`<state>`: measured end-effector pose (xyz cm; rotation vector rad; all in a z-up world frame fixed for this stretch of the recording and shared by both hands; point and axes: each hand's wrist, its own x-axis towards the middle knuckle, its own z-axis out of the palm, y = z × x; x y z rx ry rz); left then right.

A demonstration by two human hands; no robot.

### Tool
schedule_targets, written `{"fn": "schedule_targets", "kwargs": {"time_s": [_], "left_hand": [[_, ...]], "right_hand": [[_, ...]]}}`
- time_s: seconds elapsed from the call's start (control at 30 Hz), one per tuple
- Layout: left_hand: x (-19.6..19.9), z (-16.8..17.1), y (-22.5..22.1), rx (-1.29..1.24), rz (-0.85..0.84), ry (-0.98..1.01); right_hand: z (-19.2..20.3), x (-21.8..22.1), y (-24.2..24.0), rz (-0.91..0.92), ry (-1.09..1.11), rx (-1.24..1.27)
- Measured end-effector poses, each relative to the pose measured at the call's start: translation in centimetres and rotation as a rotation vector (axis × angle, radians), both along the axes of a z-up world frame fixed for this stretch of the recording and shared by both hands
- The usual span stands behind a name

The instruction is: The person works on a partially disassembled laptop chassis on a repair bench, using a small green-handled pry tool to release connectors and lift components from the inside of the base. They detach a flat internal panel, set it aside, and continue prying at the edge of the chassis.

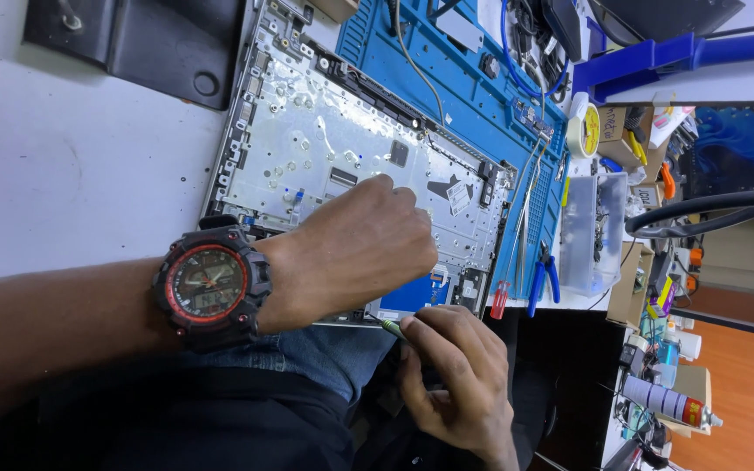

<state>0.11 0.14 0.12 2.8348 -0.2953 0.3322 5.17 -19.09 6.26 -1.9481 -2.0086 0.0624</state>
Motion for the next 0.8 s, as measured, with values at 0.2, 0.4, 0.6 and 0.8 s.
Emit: {"fn": "schedule_targets", "kwargs": {"time_s": [0.2, 0.4, 0.6, 0.8], "left_hand": [[-0.3, 0.4, 0.3, 0.009, -0.013, 0.017], [-0.3, 0.6, 0.3, 0.003, -0.021, 0.058], [-0.5, 0.7, 0.2, -0.105, -0.015, 0.015], [-1.0, 2.4, 0.4, -0.609, -0.07, 0.055]], "right_hand": [[0.1, 0.0, 0.3, -0.034, 0.027, 0.027], [-0.1, 0.1, 0.2, -0.076, 0.1, 0.116], [0.1, 1.1, -2.0, -0.35, 0.177, 0.403], [0.1, 2.4, -3.1, -0.479, 0.204, 0.55]]}}
